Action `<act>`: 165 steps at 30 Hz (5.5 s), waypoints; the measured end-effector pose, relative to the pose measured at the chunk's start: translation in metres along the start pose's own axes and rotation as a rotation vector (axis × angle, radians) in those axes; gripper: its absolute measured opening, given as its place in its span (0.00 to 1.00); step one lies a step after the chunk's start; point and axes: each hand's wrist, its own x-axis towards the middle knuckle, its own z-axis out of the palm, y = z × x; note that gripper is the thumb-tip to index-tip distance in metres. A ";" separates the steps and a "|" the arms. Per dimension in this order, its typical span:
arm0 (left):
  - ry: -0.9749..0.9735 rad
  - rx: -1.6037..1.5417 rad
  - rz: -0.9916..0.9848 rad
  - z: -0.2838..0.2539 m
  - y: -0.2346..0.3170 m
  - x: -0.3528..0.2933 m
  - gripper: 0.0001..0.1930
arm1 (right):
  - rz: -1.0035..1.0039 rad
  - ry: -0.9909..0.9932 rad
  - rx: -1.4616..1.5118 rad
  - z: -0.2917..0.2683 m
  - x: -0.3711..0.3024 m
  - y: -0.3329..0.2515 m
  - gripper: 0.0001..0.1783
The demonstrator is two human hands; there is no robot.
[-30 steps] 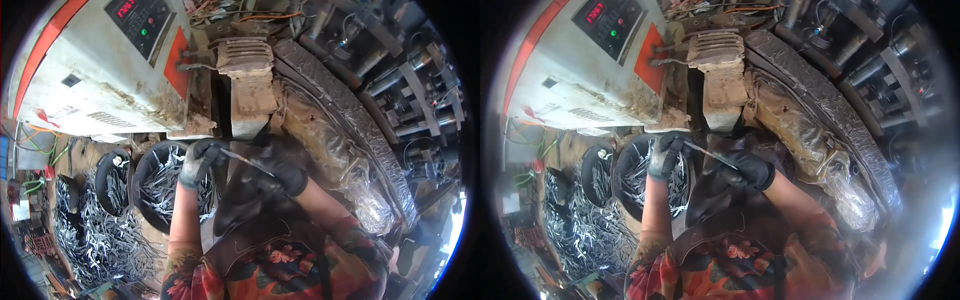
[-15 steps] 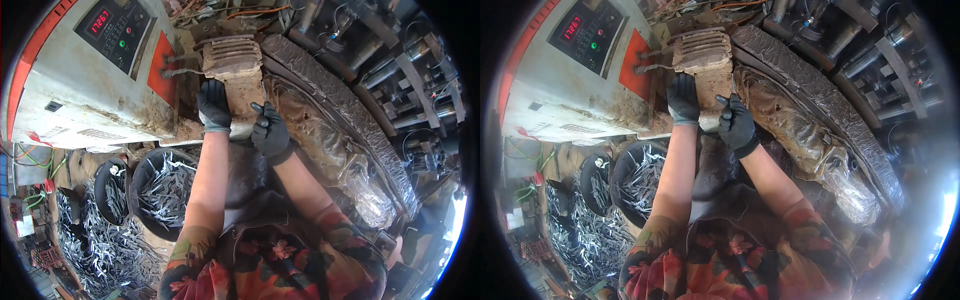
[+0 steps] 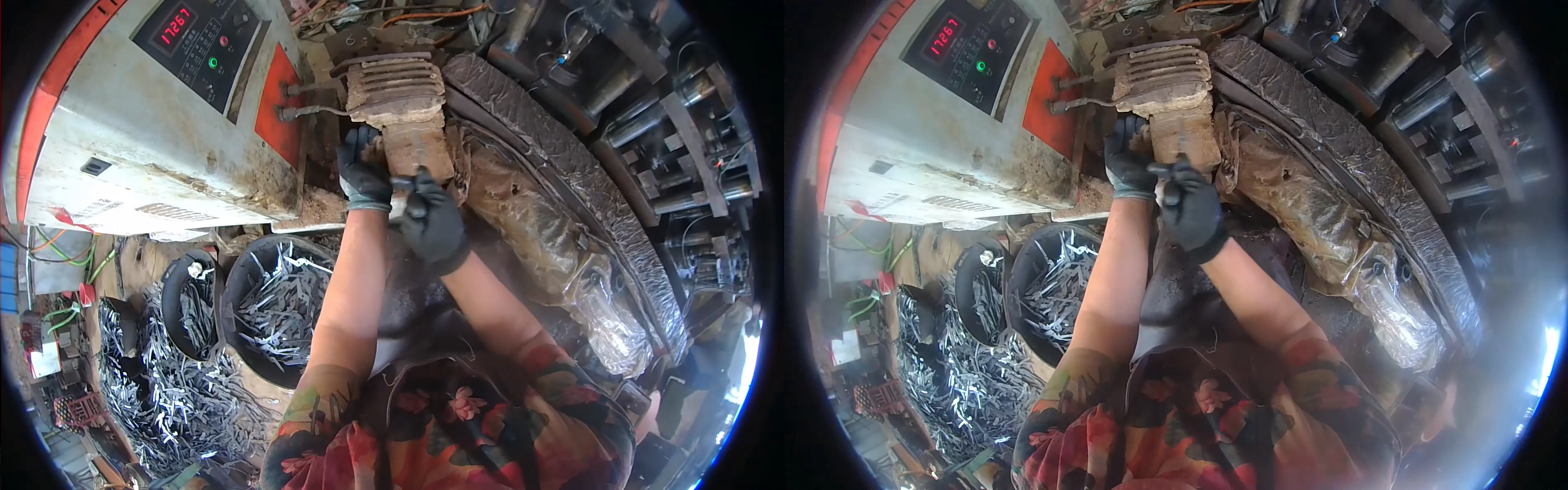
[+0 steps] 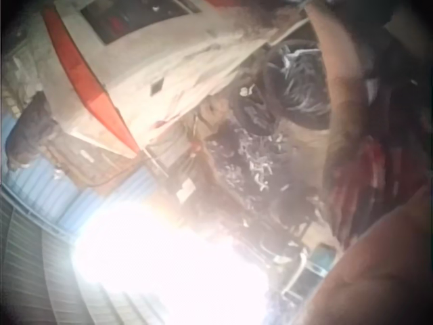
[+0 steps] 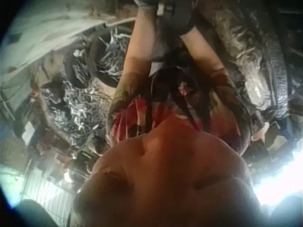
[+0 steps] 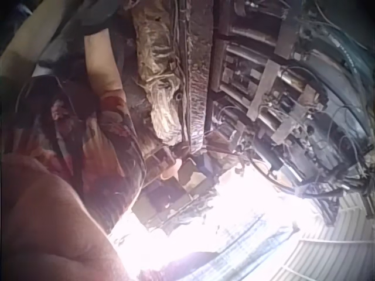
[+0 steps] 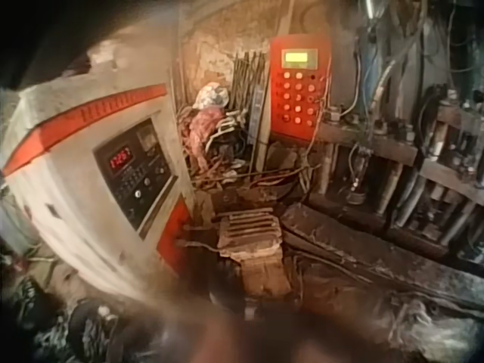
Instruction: Operating an industrial metal press to fabricate small metal components and sorting them into bins.
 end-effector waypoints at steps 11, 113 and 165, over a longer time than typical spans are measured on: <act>-0.067 -0.181 -0.084 -0.018 0.024 -0.003 0.04 | 0.495 -0.170 0.675 -0.009 -0.010 -0.035 0.09; 0.023 1.228 -0.130 0.086 0.102 -0.242 0.12 | -0.013 -0.451 -0.450 -0.053 -0.053 -0.046 0.18; 0.700 1.238 -0.265 0.059 0.189 -0.317 0.13 | 0.729 -0.056 0.596 0.012 0.060 -0.035 0.18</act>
